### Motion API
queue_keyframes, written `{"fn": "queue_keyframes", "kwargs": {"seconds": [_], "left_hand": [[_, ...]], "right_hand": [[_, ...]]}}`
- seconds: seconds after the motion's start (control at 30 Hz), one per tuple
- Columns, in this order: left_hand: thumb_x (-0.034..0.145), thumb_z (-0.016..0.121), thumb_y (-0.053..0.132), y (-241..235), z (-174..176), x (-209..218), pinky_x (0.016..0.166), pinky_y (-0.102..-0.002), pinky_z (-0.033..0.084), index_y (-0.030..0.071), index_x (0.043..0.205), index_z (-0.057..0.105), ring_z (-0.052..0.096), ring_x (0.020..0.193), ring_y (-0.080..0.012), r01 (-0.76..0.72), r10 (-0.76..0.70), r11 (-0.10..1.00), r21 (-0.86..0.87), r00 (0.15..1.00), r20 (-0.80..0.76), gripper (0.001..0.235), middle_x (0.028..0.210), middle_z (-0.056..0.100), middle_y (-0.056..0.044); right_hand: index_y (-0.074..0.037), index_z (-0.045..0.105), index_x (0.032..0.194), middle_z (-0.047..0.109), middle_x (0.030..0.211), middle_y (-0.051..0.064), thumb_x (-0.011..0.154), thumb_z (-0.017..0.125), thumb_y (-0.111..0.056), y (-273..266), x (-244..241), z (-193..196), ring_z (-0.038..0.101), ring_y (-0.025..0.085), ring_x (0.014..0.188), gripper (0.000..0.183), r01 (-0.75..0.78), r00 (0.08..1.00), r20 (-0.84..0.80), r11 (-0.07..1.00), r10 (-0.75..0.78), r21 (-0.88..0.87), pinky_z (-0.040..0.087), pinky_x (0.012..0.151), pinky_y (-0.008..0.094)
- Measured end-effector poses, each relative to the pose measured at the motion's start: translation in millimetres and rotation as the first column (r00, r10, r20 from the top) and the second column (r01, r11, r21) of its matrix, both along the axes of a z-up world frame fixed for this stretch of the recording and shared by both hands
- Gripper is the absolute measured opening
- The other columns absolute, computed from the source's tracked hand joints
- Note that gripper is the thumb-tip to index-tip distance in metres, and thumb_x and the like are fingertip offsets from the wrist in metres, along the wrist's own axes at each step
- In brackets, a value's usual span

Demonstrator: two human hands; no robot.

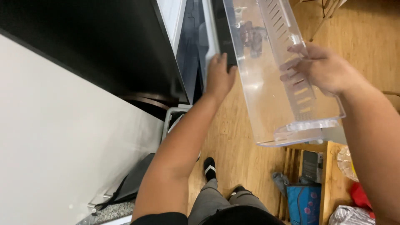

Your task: The person assembles the interior components of a refrigerator. They place a clear plastic drawer into the bottom compartment, insert a glass shelf with a white support bar into the main section, and install a white ice maker unit at the top. Finally, they place an ice cube tray into the door shelf.

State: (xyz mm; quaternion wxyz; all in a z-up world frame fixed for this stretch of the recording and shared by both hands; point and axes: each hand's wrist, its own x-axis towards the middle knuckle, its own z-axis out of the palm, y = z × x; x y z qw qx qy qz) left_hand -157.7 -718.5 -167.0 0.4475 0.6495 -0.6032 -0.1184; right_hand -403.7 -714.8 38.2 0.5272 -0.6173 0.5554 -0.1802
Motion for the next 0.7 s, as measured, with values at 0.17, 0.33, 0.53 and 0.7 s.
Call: {"fn": "queue_keyframes", "kwargs": {"seconds": [0.17,0.33,0.53,0.7], "left_hand": [[0.086,0.074,0.021,-9,26,-40,0.113,-0.044,0.044,0.000,0.134,0.062,0.054,0.133,-0.0433,0.281,-0.282,0.959,-0.023,0.957,-0.072,0.054,0.139,0.059,-0.027],[0.090,0.074,0.021,-40,-12,-55,0.116,-0.050,0.036,0.006,0.131,0.064,0.054,0.132,-0.0383,0.446,-0.446,0.895,0.018,0.895,0.019,0.045,0.138,0.063,-0.018],[0.096,0.066,0.028,-62,-62,-26,0.117,-0.046,0.047,0.012,0.136,0.066,0.058,0.137,-0.0346,0.156,-0.154,0.988,0.024,0.985,-0.077,0.042,0.142,0.065,-0.016],[0.098,0.045,0.064,-17,-20,-19,0.090,-0.041,0.058,0.011,0.146,0.050,0.065,0.111,-0.0270,0.474,0.222,0.825,0.306,0.226,-0.948,0.072,0.125,0.067,-0.009]], "right_hand": [[-0.002,0.043,0.150,0.069,0.119,0.018,0.103,0.040,-0.004,-8,-18,9,0.071,0.028,0.100,0.047,0.044,0.999,-0.023,0.999,-0.043,0.026,0.060,0.079,0.041],[-0.004,0.046,0.150,0.070,0.117,0.016,0.101,0.045,-0.003,-18,-34,3,0.071,0.027,0.100,0.049,0.096,0.995,-0.009,0.992,-0.096,0.083,0.059,0.079,0.041],[-0.006,0.045,0.152,0.070,0.120,0.016,0.099,0.042,-0.001,-31,-42,-41,0.070,0.027,0.098,0.054,0.076,0.997,-0.025,0.992,-0.074,0.099,0.060,0.079,0.042],[-0.011,0.039,0.155,0.068,0.127,0.015,0.099,0.045,-0.006,-36,-24,-92,0.069,0.026,0.105,0.056,0.045,0.998,-0.055,0.975,-0.033,0.219,0.060,0.084,0.042]]}}
